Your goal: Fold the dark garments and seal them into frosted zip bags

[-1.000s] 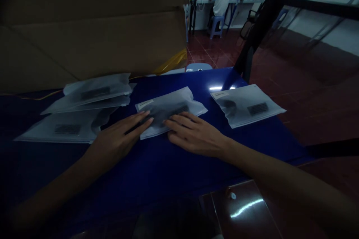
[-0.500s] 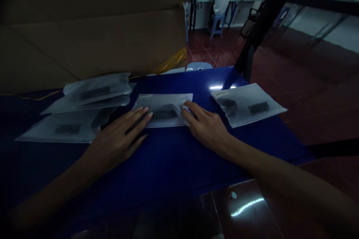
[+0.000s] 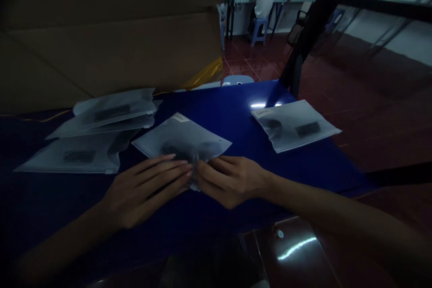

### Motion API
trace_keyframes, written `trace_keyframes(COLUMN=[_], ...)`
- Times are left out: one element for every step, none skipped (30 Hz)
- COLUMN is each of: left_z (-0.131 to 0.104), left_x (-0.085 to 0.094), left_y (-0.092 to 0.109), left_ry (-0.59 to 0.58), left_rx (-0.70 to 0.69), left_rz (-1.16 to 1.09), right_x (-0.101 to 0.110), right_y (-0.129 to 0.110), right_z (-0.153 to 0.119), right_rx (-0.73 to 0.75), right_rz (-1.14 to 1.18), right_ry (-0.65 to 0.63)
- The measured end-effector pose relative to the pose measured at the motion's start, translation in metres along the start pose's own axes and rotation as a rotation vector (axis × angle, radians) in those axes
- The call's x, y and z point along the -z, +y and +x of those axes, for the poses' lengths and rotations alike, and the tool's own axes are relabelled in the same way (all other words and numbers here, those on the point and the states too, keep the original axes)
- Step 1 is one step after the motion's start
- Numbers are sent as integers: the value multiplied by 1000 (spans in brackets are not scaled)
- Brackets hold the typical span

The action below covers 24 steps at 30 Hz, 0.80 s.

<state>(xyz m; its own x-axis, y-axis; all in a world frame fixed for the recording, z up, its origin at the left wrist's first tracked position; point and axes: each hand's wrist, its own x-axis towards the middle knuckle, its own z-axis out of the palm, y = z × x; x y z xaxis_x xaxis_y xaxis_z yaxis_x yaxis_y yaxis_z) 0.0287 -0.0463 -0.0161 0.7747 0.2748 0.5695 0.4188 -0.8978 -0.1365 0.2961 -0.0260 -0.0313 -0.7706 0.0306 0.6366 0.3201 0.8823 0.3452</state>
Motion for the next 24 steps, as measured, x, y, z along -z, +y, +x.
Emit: trace_keyframes(left_z=[1,1,1,1,0,0,-1,-1,-1,0,0,1,1,2,3,3,3,3,2,2,1,0,-1,-2], left_x=[0,0,0,0,0,-1,-1,-2,-2,-2,-2,-3,-3,-3,-3,-4,-5,-6,-7,-8,-9,-9,-9,-9], left_y=[3,5,6,7,8,7,7,6,5,5,4,4,3,3,3,3,3,2,1,-1,-3,-6,-9,-13], left_ry=[-3,-6,-6,-1,5,10,15,17,20,25,30,35,40,46,49,54,62,65,63,57,57,56,51,47], left_rx=[-14,-28,-43,-52,-55,-52,-50,-48,-47,-48,-50,-51,-55,-61,-64,-61,-52,-37,-18,1,11,12,13,14], left_rz=[-16,-26,-30,-31,-27,-23,-20,-18,-15,-12,-9,-8,-8,-13,-22,-34,-41,-41,-33,-17,4,29,57,83], right_x=[-1,-3,-3,-4,-4,-3,-3,-3,-2,-2,-3,-3,-4,-5,-5,-6,-5,-5,-4,-3,-2,-1,0,0], right_y=[-1,-2,-3,-4,-5,-6,-7,-8,-8,-9,-10,-10,-10,-9,-9,-9,-9,-9,-9,-9,-9,-9,-10,-10], right_z=[0,1,3,4,6,7,8,9,9,9,9,9,9,9,9,10,10,11,11,11,10,9,8,6], right_rx=[-13,-21,-20,-11,1,14,26,38,50,59,66,70,71,73,79,88,94,93,86,76,65,54,47,40], right_rz=[5,5,4,3,5,10,15,19,20,16,9,0,-9,-17,-26,-34,-37,-35,-28,-21,-14,-10,-12,-17], right_ry=[-18,-27,-26,-19,-9,-1,5,12,17,23,31,42,52,65,77,89,95,93,86,73,53,28,-2,-35])
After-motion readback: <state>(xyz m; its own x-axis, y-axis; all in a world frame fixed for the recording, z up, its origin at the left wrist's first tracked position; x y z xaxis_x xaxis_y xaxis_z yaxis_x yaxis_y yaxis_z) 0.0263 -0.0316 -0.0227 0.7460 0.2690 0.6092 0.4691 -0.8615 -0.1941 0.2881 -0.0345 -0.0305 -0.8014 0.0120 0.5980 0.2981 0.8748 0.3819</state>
